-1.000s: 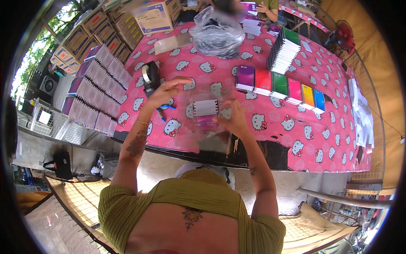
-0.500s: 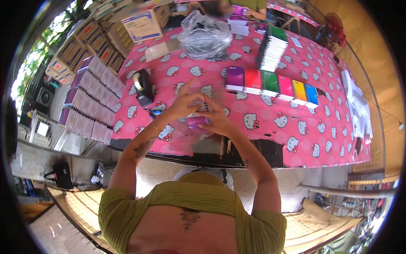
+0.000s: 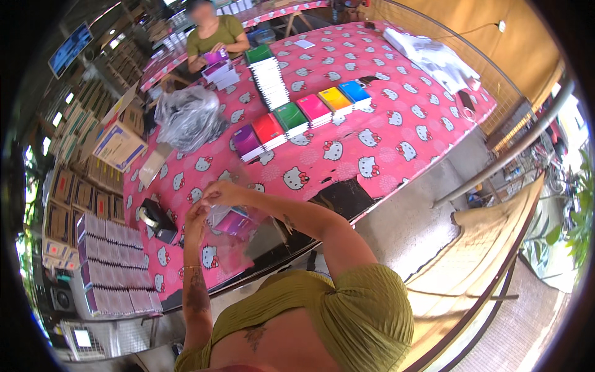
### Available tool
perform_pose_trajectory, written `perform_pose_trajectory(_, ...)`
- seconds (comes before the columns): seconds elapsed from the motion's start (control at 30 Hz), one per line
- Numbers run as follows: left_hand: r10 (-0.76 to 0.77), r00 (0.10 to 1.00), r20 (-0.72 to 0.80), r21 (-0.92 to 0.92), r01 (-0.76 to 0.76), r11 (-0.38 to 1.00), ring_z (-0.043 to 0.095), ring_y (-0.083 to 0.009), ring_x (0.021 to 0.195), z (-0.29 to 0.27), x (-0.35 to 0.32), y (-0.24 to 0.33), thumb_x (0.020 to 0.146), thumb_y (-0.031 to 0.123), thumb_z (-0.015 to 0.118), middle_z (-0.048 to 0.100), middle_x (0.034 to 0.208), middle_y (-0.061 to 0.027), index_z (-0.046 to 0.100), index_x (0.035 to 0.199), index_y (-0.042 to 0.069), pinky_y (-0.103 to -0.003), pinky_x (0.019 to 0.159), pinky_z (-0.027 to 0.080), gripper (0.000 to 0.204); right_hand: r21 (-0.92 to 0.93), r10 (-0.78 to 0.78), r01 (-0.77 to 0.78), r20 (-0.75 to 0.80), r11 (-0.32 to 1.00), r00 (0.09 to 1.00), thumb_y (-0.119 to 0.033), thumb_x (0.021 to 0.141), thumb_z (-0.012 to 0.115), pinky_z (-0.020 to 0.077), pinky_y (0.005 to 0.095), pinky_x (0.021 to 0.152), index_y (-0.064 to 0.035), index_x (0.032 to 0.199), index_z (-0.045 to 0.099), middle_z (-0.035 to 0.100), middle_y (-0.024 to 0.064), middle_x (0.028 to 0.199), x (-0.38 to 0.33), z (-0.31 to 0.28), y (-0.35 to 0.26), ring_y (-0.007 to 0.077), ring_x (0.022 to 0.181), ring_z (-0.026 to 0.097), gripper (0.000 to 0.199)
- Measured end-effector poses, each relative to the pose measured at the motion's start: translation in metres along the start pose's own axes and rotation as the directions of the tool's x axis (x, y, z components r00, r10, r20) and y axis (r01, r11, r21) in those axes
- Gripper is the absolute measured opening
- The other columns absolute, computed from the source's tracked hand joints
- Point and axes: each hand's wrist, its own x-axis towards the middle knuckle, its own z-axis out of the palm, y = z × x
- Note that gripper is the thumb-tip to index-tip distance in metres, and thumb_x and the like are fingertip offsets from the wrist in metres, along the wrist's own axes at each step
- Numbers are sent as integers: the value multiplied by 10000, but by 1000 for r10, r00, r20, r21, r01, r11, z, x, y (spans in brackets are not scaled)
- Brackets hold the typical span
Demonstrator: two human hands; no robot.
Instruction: The person places colorful notebooks into plastic bags, seals them using a tape dispenser, and stacks the completed packages on a table.
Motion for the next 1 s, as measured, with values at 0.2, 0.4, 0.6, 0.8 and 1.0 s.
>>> perform_pose_trajectory(0.2,312,950,1,426,-283,859,609,-215,1078,11,-26,16,931,242,682,665,1171,-125,639,1212,-26,-369,992,432,391,-472,-278,265,44,841,960,-245,813,763,433,413,1008,-75,1187,677,616,123,1226,-36,4,-35,283,1175,565,420)
perform_pose_trajectory(0.4,528,806,267,860,-446,247,620,-358,1073,37,-55,45,848,242,727,665,1161,-185,687,1114,42,-522,957,439,336,-580,-362,322,51,748,931,-174,742,758,467,447,927,-100,1071,700,662,94,1097,-35,9,-16,318,1072,603,342)
perform_pose_trajectory(0.6,347,938,-11,674,-250,695,660,-344,918,20,-29,34,813,151,699,696,965,-159,693,1049,61,-452,786,496,253,-601,-275,136,-146,788,950,-98,788,690,492,464,855,-113,1118,636,672,107,929,-30,26,-6,325,906,646,334)
perform_pose_trajectory(0.8,179,983,-38,837,-67,543,666,-289,903,16,-9,45,783,251,774,692,1023,-150,595,1204,46,-393,759,522,500,-549,-193,18,-264,836,945,-103,765,758,519,413,831,-97,1220,542,614,144,1078,-23,28,-8,329,983,633,503)
perform_pose_trajectory(1.0,4,993,-120,-34,-8,999,624,-169,920,-27,-2,-12,790,254,804,687,1073,-152,563,1249,-6,-347,782,515,580,-7,184,-214,-482,977,857,-106,771,790,521,352,851,-60,1198,553,566,119,1129,-30,36,30,238,1000,610,490)
